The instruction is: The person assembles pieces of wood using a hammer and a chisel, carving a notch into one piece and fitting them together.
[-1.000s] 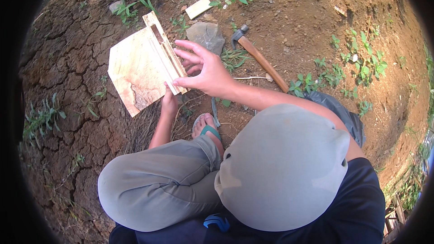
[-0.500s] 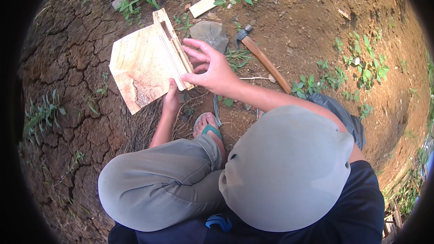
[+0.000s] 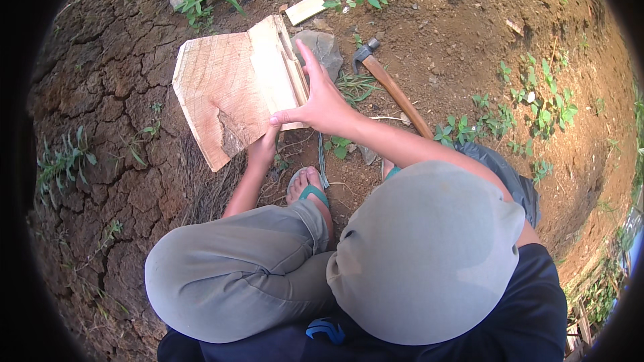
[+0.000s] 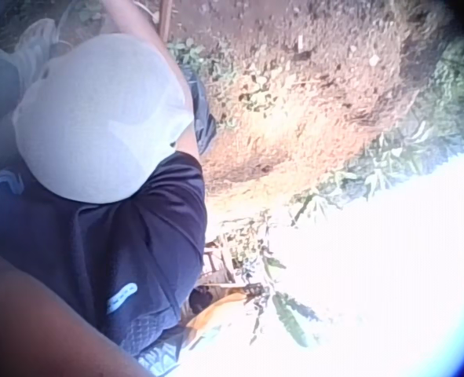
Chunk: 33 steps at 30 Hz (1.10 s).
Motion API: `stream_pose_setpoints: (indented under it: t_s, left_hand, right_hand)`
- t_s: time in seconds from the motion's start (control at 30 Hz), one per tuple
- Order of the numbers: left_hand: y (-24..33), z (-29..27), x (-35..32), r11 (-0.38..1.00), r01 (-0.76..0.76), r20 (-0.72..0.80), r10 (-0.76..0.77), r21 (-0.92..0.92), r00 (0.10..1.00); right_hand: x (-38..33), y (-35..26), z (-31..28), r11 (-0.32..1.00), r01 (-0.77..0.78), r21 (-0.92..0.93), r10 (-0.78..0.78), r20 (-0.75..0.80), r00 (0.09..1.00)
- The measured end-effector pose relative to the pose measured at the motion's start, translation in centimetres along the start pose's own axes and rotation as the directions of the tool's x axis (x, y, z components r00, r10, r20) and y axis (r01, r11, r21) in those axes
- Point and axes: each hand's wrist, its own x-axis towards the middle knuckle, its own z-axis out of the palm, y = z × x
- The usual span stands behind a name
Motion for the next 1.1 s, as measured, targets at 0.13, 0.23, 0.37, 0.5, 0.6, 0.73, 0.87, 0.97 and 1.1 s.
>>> stream_pose_setpoints:
  t_s: [0.13,0.23,0.37,0.5,0.6,0.73,0.87,0.97,1.1]
  left_hand:
    - [3.2,0.2,-0.8,0.997,0.049,0.124,-0.056,0.06,0.991]
    - [3.6,-0.3,-1.2,0.975,0.129,0.252,-0.173,0.182,0.952]
    - [1.3,-1.0,-0.7,0.981,0.17,0.375,-0.193,0.095,0.907]
    - [-1.6,-3.9,1.5,0.981,-0.172,0.265,0.144,0.088,0.953]
    - [0.3,-5.3,3.8,0.935,-0.066,0.083,0.101,-0.349,0.991]
    - [6.7,-5.7,4.0,0.806,-0.111,0.016,0.148,-0.582,0.989]
    - [9.6,-4.8,4.7,0.871,-0.057,0.074,0.107,-0.488,0.992]
    - [11.5,-4.3,4.8,0.887,0.016,0.042,0.004,-0.461,0.999]
    - [11.4,-3.9,4.8,0.894,0.012,0.04,0.007,-0.448,0.999]
  right_hand:
    - [-0.6,0.7,-0.2,0.96,-0.034,-0.279,0.033,-0.01,0.999]
    - [-0.6,1.8,-0.5,0.965,-0.111,-0.239,0.092,-0.088,0.992]
    - [-0.7,3.2,-2.1,0.948,-0.158,-0.274,0.128,-0.127,0.984]
    - [-0.8,5.9,-3.8,0.974,-0.187,-0.13,0.179,-0.068,0.982]
    - [-0.7,6.4,-4.0,0.982,-0.097,-0.163,0.091,-0.042,0.995]
    - [-0.8,5.9,-3.9,0.982,-0.096,-0.163,0.095,-0.013,0.995]
    - [-1.1,4.5,-4.2,0.966,-0.068,-0.25,0.075,0.02,0.997]
    - [-1.1,4.8,-4.1,0.96,-0.08,-0.267,0.088,0.018,0.996]
    - [-1.8,3.9,-3.8,0.924,-0.055,-0.378,0.085,0.064,0.994]
